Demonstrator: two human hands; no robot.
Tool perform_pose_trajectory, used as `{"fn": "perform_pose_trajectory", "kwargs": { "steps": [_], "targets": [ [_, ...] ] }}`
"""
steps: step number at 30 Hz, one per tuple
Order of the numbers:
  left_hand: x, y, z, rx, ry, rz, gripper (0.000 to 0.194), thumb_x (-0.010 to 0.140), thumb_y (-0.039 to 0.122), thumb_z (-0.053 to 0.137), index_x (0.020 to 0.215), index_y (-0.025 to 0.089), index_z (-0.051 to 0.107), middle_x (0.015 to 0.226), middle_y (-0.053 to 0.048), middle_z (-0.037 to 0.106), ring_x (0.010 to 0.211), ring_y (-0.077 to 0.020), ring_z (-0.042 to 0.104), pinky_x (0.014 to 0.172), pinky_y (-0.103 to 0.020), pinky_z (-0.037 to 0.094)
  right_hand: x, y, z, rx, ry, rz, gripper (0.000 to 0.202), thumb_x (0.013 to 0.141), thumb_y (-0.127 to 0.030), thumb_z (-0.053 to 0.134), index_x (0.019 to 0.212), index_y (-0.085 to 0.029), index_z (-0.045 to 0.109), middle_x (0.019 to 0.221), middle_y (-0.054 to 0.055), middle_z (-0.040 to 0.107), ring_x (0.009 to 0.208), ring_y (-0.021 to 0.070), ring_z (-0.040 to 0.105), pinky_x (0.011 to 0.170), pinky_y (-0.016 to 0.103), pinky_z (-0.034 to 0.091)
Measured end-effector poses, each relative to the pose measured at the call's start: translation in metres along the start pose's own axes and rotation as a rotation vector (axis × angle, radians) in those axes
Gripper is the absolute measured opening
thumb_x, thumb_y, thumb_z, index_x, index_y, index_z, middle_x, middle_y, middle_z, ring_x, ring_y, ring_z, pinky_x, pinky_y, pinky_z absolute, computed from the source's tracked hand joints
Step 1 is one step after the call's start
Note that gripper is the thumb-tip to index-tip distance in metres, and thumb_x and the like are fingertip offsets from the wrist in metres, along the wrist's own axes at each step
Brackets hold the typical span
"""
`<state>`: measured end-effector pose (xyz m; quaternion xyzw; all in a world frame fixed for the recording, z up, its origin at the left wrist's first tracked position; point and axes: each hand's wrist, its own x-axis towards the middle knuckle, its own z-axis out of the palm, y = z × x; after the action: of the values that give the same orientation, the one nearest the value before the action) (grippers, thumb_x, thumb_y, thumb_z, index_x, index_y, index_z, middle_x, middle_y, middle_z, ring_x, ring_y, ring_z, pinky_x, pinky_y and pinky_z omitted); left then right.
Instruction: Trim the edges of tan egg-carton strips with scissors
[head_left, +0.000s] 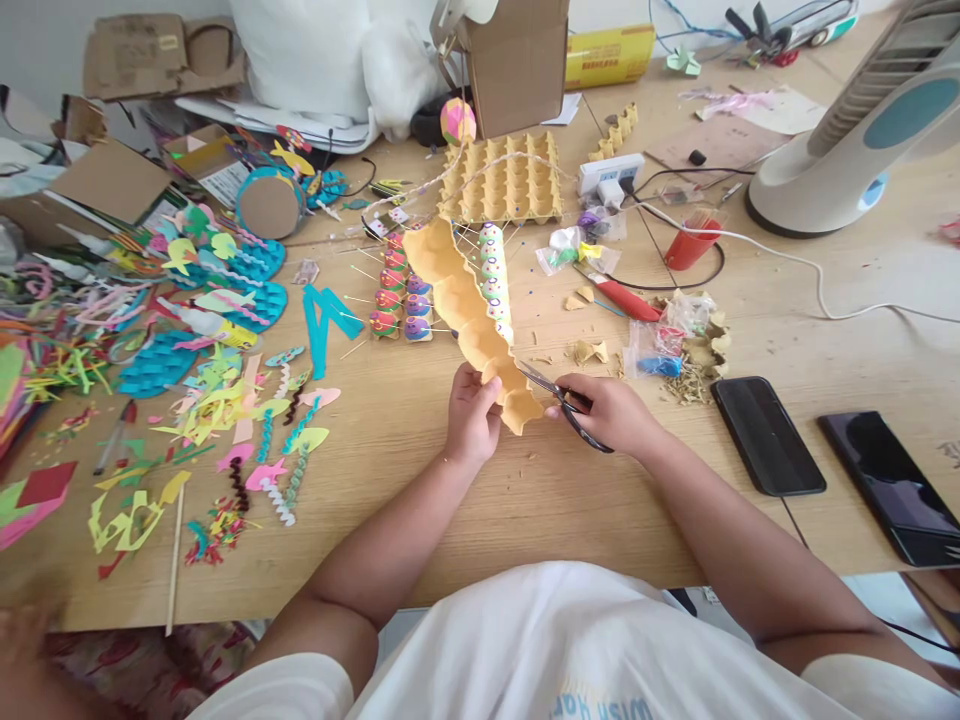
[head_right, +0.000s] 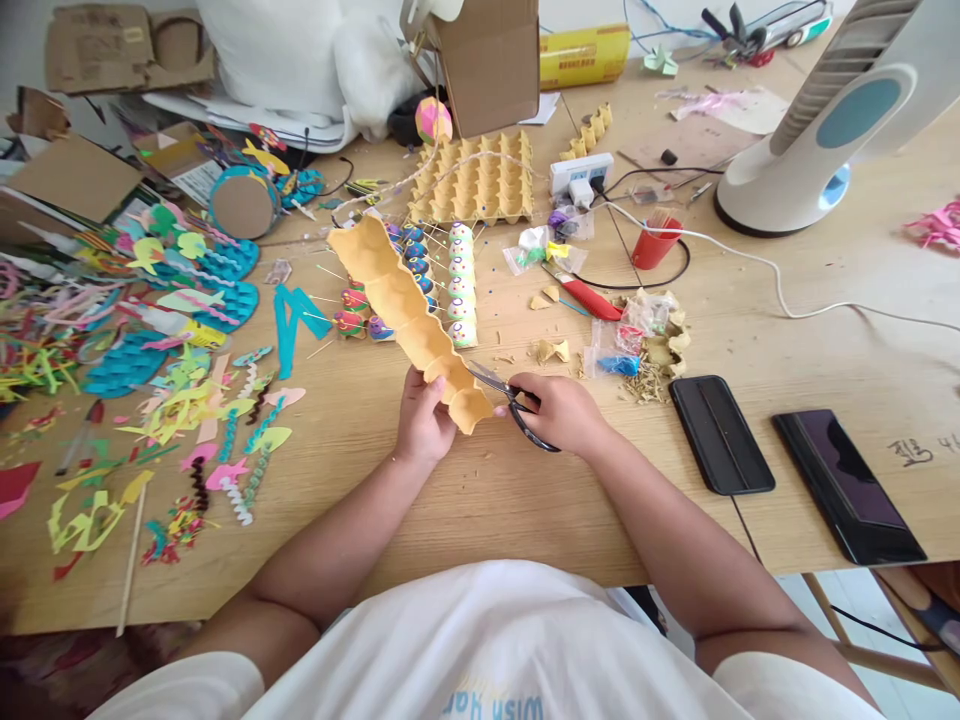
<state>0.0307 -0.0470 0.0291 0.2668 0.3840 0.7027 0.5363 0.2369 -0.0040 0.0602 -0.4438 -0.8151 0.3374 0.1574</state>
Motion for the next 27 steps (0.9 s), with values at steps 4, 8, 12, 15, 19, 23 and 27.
{"fn": "perform_pose_trajectory", "kwargs": {
  "steps": [4, 8, 12, 15, 19, 23, 27],
  "targets": [
    [0.0002, -0.0012, -0.0012, 0.027, -0.002, 0.018, 0.036, 0.075, 0.039, 0.085, 0.097, 0.026, 0.061, 0.095, 0.001, 0.07, 0.087, -0.0142, 0.069, 0.083, -0.029, 0.056, -0.0001, 0.0004, 0.001, -0.026, -0.001, -0.006, 0.036, 0.088, -0.052, 0.066, 0.105, -0.021, 0.074, 0.071, 0.001, 0.066, 0.06, 0.0136, 0.053, 0.059, 0.025, 0.03],
    [0.0008, -0.0012, -0.0003, 0.027, -0.001, 0.031, 0.035, 0.075, 0.039, 0.085, 0.095, 0.026, 0.061, 0.092, 0.002, 0.07, 0.085, -0.0135, 0.069, 0.083, -0.028, 0.056, 0.0, 0.0012, 0.0016, -0.008, 0.011, 0.001, 0.037, 0.087, -0.052, 0.066, 0.105, -0.021, 0.074, 0.072, 0.001, 0.067, 0.061, 0.0139, 0.055, 0.06, 0.025, 0.033],
    [0.0006, -0.0003, 0.0013, 0.036, 0.006, 0.035, 0.037, 0.073, 0.04, 0.086, 0.096, 0.026, 0.061, 0.095, 0.001, 0.07, 0.086, -0.0141, 0.069, 0.082, -0.028, 0.056, 0.0003, 0.0023, 0.0021, -0.006, 0.013, 0.001, 0.033, 0.088, -0.05, 0.066, 0.102, -0.021, 0.075, 0.073, 0.001, 0.068, 0.062, 0.0143, 0.056, 0.06, 0.025, 0.033],
    [0.0, 0.0001, 0.0016, 0.026, 0.01, 0.028, 0.038, 0.072, 0.04, 0.087, 0.097, 0.026, 0.061, 0.097, 0.001, 0.071, 0.087, -0.014, 0.069, 0.082, -0.028, 0.056, 0.0005, 0.0036, 0.0026, -0.013, 0.014, -0.001, 0.033, 0.088, -0.05, 0.066, 0.102, -0.022, 0.075, 0.073, 0.001, 0.069, 0.063, 0.0145, 0.057, 0.06, 0.025, 0.033],
    [-0.0003, -0.0004, 0.0009, -0.004, 0.012, 0.011, 0.037, 0.073, 0.039, 0.087, 0.098, 0.026, 0.062, 0.098, 0.002, 0.071, 0.088, -0.013, 0.069, 0.083, -0.027, 0.056, 0.0006, 0.0046, 0.0031, -0.035, 0.016, -0.005, 0.034, 0.088, -0.052, 0.066, 0.103, -0.023, 0.075, 0.074, 0.001, 0.07, 0.065, 0.0153, 0.058, 0.061, 0.025, 0.034],
    [-0.0002, -0.001, 0.0001, -0.002, 0.01, 0.005, 0.038, 0.073, 0.039, 0.086, 0.101, 0.027, 0.062, 0.102, 0.001, 0.072, 0.091, -0.0136, 0.07, 0.084, -0.027, 0.056, 0.0, 0.0037, 0.0032, -0.055, 0.036, 0.0, 0.035, 0.087, -0.052, 0.067, 0.104, -0.023, 0.076, 0.074, 0.002, 0.07, 0.065, 0.0163, 0.059, 0.061, 0.026, 0.035],
    [-0.0001, -0.001, 0.0002, 0.02, -0.002, 0.01, 0.039, 0.075, 0.042, 0.084, 0.103, 0.027, 0.061, 0.104, 0.001, 0.071, 0.093, -0.0134, 0.07, 0.085, -0.028, 0.056, -0.0007, 0.0023, 0.0028, -0.057, 0.052, -0.015, 0.033, 0.088, -0.052, 0.066, 0.103, -0.023, 0.076, 0.072, 0.002, 0.07, 0.064, 0.0162, 0.059, 0.061, 0.026, 0.035]
  ]
}}
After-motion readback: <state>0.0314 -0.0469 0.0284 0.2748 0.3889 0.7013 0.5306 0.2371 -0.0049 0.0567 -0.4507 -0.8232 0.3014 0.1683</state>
